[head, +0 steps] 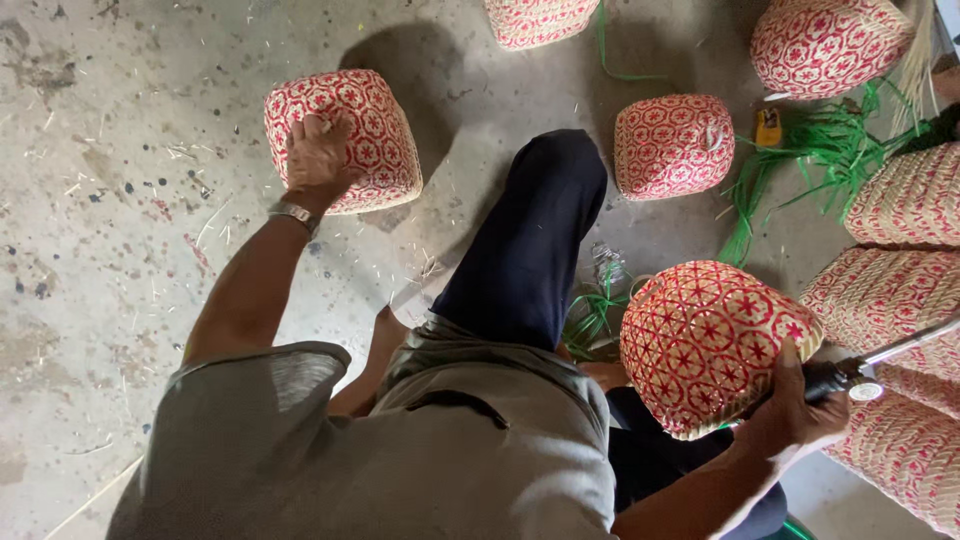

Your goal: The person uses a handheld blowtorch to apply flame to the surface of small patterned woven baskets. They rotate each basket to treat different sides, then place it on the floor and pick up the next one. The process is repeated for several baskets.

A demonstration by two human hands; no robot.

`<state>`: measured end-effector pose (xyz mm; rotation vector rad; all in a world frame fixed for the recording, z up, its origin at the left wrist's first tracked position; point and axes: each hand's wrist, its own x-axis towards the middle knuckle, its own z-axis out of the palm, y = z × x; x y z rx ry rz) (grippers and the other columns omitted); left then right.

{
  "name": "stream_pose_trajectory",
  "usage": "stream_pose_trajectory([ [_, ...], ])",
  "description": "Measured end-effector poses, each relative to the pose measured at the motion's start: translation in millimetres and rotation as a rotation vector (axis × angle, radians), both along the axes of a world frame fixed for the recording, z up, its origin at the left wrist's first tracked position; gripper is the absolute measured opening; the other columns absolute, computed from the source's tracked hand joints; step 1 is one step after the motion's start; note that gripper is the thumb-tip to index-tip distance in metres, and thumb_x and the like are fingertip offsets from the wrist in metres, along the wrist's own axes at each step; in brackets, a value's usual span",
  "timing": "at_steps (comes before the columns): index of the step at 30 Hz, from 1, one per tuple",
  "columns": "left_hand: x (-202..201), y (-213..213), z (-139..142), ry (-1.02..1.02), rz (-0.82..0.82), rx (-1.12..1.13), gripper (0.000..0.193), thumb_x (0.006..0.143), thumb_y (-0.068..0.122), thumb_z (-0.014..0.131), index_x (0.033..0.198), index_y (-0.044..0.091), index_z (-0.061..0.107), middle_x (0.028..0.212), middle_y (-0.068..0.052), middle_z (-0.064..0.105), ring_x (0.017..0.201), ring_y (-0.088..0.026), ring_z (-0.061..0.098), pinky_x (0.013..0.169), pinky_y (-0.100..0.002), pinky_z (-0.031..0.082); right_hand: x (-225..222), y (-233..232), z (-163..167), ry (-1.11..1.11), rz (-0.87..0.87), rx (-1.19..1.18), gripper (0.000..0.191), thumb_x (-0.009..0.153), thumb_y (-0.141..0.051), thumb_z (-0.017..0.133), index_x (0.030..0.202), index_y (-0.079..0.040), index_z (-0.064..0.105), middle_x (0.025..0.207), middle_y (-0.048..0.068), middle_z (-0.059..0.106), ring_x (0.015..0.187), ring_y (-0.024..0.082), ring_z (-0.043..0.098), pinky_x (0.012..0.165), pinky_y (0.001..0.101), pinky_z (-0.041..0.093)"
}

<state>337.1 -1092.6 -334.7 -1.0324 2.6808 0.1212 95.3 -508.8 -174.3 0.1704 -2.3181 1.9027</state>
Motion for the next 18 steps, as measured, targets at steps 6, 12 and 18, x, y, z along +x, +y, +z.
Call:
stream_pose_trajectory([
  [6, 6, 34, -29, 0.062, 0.003, -0.122, 0.112, 0.077, 0.054, 0.087, 0.167, 0.015, 0.034, 0.133, -0.022, 0.049, 0.125, -0.039, 0.046, 0.115, -0.058, 0.034, 7, 10, 2, 0.011, -0.019, 0.104, 0.016, 0.099, -0.008, 0.085, 0.095, -0.002, 0.071, 0.080, -0.001, 0.062, 0.066, 0.008, 0.048, 0.067, 0.0236, 0.038],
  [12, -29, 68, 11, 0.180, -0.023, -0.337, 0.090, 0.069, 0.053, 0.083, 0.142, 0.012, 0.050, 0.148, -0.031, 0.035, 0.143, -0.060, 0.031, 0.111, -0.075, 0.024, -1, 26, 17, -0.024, -0.037, 0.255, 0.022, 0.098, -0.012, 0.083, 0.083, -0.006, 0.068, 0.077, -0.005, 0.059, 0.066, 0.006, 0.048, 0.062, 0.0240, 0.038],
  [18, -114, 193, 88, 1.004, -0.294, 0.293, 0.046, 0.105, 0.028, 0.073, 0.143, 0.005, 0.060, 0.131, -0.018, 0.065, 0.120, -0.035, 0.063, 0.104, -0.048, 0.054, 14, 24, 29, -0.033, -0.089, 0.094, 0.023, 0.094, -0.004, 0.082, 0.084, -0.008, 0.063, 0.077, -0.007, 0.057, 0.066, 0.004, 0.046, 0.062, 0.0226, 0.036],
])
